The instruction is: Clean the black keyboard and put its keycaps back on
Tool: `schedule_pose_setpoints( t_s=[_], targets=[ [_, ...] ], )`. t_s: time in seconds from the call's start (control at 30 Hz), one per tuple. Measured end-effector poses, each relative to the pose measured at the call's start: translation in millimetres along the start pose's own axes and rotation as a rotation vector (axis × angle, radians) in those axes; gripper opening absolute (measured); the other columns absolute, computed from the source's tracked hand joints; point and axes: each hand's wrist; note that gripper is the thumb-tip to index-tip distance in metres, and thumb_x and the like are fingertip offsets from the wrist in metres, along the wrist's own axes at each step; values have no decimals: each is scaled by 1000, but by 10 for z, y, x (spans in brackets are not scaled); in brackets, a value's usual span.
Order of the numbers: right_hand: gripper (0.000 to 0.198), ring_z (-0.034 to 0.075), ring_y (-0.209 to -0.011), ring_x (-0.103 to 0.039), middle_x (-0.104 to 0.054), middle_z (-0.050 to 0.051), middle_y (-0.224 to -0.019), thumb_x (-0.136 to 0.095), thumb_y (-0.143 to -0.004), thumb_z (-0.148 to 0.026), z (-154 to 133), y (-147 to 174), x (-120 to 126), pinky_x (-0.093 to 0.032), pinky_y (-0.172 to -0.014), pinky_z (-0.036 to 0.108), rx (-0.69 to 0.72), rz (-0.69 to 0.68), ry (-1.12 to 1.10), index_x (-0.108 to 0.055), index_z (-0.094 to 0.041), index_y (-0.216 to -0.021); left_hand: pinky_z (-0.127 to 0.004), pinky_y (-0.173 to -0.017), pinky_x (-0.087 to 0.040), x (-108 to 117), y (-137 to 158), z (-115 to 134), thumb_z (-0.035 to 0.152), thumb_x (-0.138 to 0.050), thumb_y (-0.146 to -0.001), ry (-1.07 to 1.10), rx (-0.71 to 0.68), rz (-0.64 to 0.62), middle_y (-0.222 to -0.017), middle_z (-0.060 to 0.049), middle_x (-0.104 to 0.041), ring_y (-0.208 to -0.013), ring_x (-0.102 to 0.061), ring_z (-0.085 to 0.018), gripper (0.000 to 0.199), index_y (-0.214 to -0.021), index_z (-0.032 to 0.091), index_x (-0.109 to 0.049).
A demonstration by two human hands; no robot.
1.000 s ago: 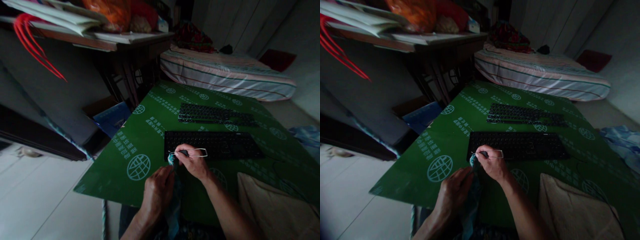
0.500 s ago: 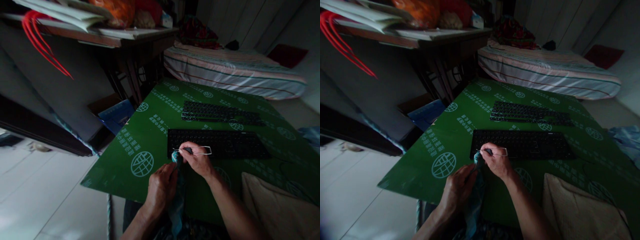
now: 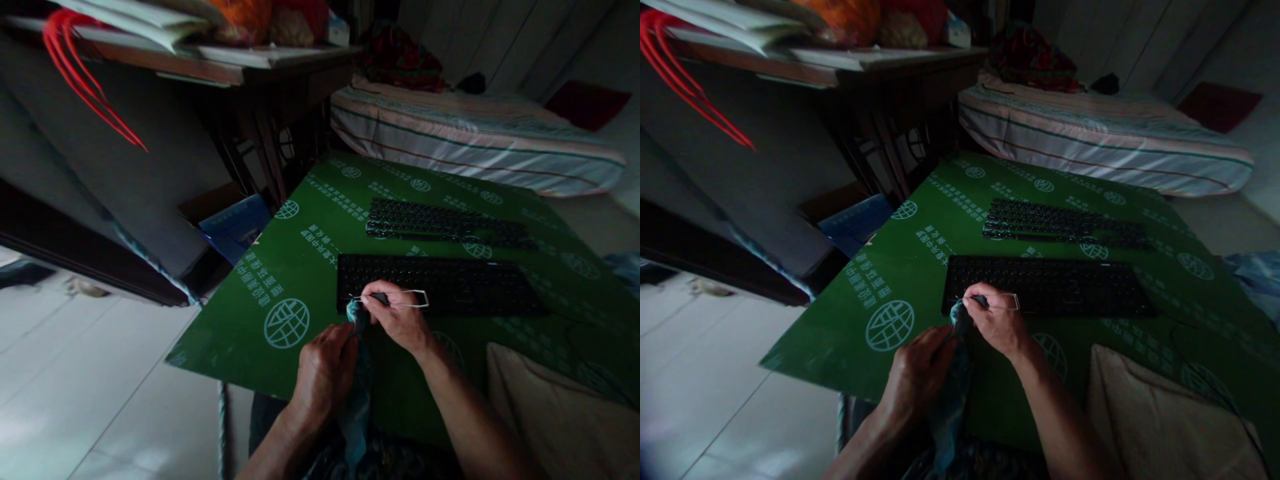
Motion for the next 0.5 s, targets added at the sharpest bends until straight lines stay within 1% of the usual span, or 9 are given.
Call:
schedule_pose_setpoints(
  t_s=[0.07, 0.13, 0.23, 0.33, 0.5],
  targets=[
    [16, 9, -49, -50, -53, -3, -57, -54, -81, -32, 3, -3, -15, -40, -49, 20, 26, 5, 0, -60, -18, -78, -21, -60, -49, 9, -1, -10, 16, -42, -87, -2, 10, 0, -74, -4, -67, -66, -64, -14, 22, -90, 16, -64],
    [16, 9, -48, -50, -52, -4, -55, -53, -82, -31, -1, -4, -19, -39, -48, 20, 30, -2, 9, -60, -18, -77, -21, -60, -48, 12, 9, -29, 17, -43, -87, -13, 22, -4, -75, -4, -67, -67, -65, -14, 22, -92, 17, -64],
    [16, 9, -44, -47, -49, -5, -50, -53, -82, -31, -9, 6, 2, -38, -46, 19, -8, -23, 17, -60, -18, -78, -21, -59, -48, 2, 34, -46, 17, -43, -87, -28, 22, -7, -76, -4, -67, -68, -65, -14, 22, -92, 17, -64],
    [15, 9, -46, -49, -52, -4, -52, -54, -82, -31, -2, 16, 20, -40, -47, 20, -22, -16, 18, -61, -18, -79, -21, -58, -47, -12, 43, -37, 17, -42, -88, -38, 18, -17, -73, -4, -66, -65, -64, -14, 22, -88, 16, -64],
    [15, 10, -49, -51, -54, -3, -54, -54, -82, -31, 4, 2, -2, -41, -49, 20, 15, -1, 24, -62, -18, -80, -21, -59, -47, -8, 13, -39, 18, -42, -88, -18, 6, -1, -73, -3, -66, -64, -63, -13, 21, -89, 17, -63]
  ],
)
Point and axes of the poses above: each hand's wrist, its own y-axis away from the middle knuckle, its own x-axis out of the back of the hand, z = x × y
